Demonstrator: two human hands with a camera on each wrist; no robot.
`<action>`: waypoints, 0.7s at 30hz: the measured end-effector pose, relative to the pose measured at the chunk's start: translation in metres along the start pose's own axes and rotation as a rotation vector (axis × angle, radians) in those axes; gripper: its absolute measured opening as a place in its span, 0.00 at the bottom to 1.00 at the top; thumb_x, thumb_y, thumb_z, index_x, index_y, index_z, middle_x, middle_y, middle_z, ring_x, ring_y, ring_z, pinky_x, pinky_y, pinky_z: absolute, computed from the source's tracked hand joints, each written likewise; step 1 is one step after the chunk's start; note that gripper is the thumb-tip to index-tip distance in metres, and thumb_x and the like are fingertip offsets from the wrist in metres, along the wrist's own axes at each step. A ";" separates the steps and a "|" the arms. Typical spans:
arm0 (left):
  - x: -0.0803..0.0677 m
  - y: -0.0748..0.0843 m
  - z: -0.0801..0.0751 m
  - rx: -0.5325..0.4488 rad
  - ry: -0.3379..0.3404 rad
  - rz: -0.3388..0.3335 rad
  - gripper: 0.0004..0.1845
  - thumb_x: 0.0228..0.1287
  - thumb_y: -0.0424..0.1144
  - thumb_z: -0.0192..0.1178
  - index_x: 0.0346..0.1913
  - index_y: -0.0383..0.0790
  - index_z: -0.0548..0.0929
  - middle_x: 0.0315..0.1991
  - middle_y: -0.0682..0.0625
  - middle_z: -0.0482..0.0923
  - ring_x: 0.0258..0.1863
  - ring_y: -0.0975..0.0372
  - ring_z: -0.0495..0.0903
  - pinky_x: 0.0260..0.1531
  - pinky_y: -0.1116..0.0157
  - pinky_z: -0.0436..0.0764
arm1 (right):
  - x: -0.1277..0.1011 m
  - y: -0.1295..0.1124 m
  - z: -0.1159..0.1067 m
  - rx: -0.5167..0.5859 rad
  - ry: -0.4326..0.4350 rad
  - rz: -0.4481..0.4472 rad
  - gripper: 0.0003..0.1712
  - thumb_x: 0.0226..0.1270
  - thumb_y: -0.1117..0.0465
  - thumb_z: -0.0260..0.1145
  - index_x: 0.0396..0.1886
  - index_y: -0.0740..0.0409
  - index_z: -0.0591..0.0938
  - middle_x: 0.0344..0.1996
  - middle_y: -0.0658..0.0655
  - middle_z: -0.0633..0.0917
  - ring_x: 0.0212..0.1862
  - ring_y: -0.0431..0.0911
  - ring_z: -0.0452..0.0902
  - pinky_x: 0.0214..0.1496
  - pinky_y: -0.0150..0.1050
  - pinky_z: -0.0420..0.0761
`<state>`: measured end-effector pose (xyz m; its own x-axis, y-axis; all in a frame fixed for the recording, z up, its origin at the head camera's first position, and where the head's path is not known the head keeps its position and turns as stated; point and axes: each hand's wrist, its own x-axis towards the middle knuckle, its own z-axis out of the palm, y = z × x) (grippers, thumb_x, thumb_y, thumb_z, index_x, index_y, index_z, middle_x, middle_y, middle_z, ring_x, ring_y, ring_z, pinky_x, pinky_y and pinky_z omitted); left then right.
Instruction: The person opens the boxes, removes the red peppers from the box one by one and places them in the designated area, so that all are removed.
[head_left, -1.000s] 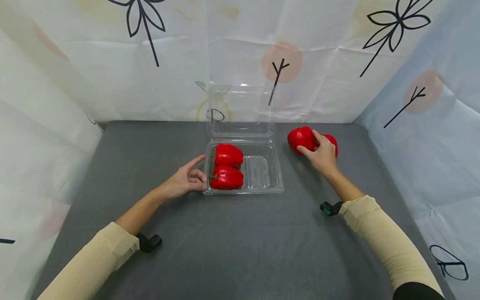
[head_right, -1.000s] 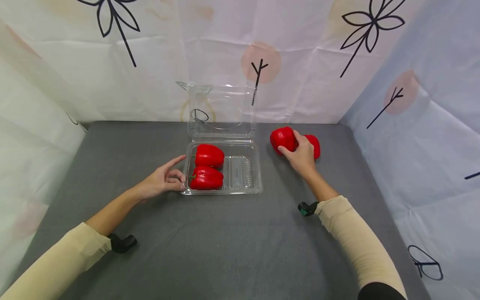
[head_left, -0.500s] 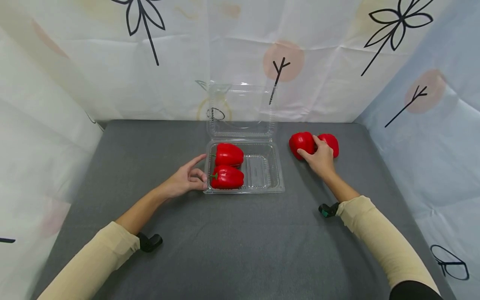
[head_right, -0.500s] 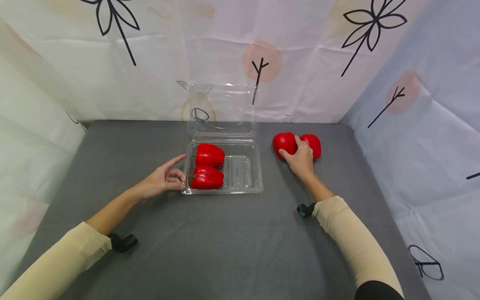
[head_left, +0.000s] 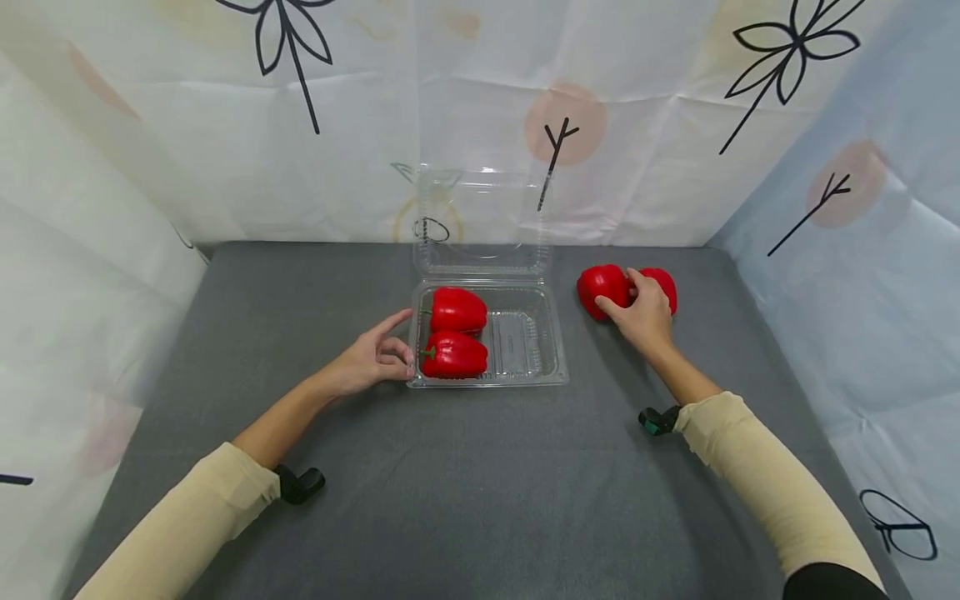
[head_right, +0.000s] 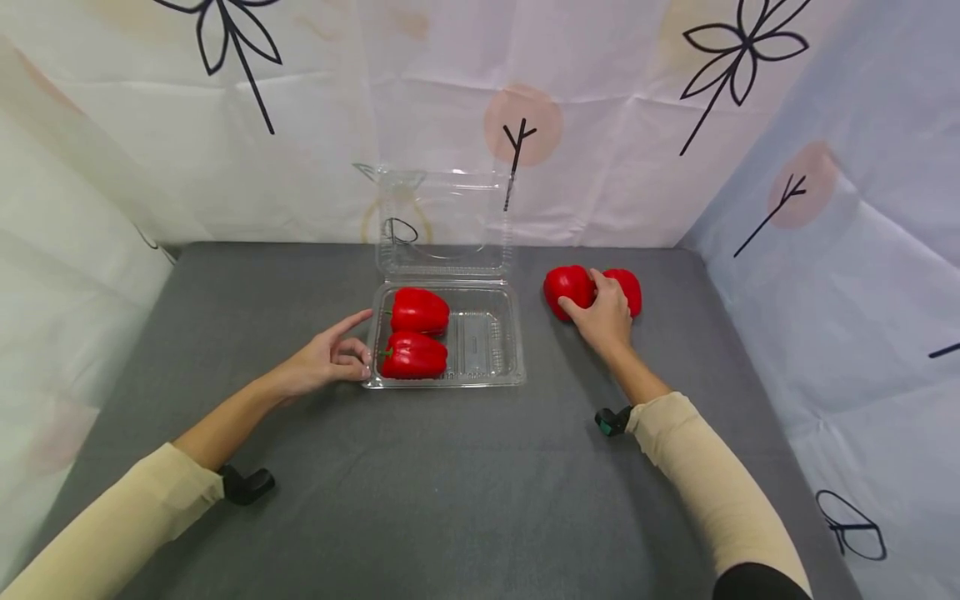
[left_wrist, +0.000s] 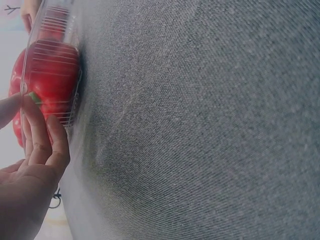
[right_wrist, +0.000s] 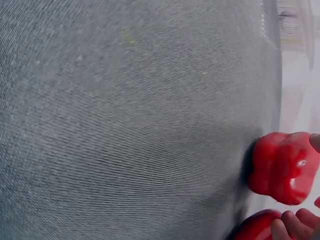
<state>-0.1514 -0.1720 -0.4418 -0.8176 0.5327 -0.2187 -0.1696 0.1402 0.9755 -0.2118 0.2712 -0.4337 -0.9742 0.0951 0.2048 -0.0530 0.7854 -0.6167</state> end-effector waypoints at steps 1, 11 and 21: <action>0.000 0.000 0.000 0.001 0.000 0.000 0.50 0.63 0.23 0.61 0.80 0.45 0.43 0.38 0.44 0.76 0.34 0.59 0.82 0.44 0.66 0.81 | 0.000 -0.001 -0.001 -0.003 0.005 0.003 0.40 0.63 0.54 0.71 0.71 0.65 0.69 0.62 0.68 0.74 0.58 0.61 0.73 0.59 0.60 0.73; 0.000 0.000 0.000 0.007 -0.002 0.005 0.50 0.63 0.23 0.61 0.80 0.45 0.43 0.39 0.43 0.76 0.34 0.59 0.83 0.44 0.67 0.81 | 0.000 -0.034 -0.013 0.042 -0.026 -0.073 0.41 0.61 0.54 0.73 0.71 0.59 0.69 0.63 0.66 0.73 0.61 0.61 0.70 0.56 0.63 0.76; 0.001 -0.002 -0.001 0.008 0.002 -0.003 0.50 0.63 0.24 0.61 0.80 0.45 0.43 0.39 0.43 0.76 0.34 0.59 0.82 0.44 0.67 0.81 | 0.000 -0.065 -0.007 0.052 -0.168 -0.201 0.45 0.60 0.53 0.75 0.74 0.57 0.66 0.69 0.61 0.71 0.66 0.59 0.69 0.62 0.61 0.70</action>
<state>-0.1527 -0.1723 -0.4439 -0.8179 0.5309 -0.2217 -0.1679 0.1484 0.9746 -0.2064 0.2247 -0.3882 -0.9655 -0.1662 0.2006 -0.2562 0.7452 -0.6157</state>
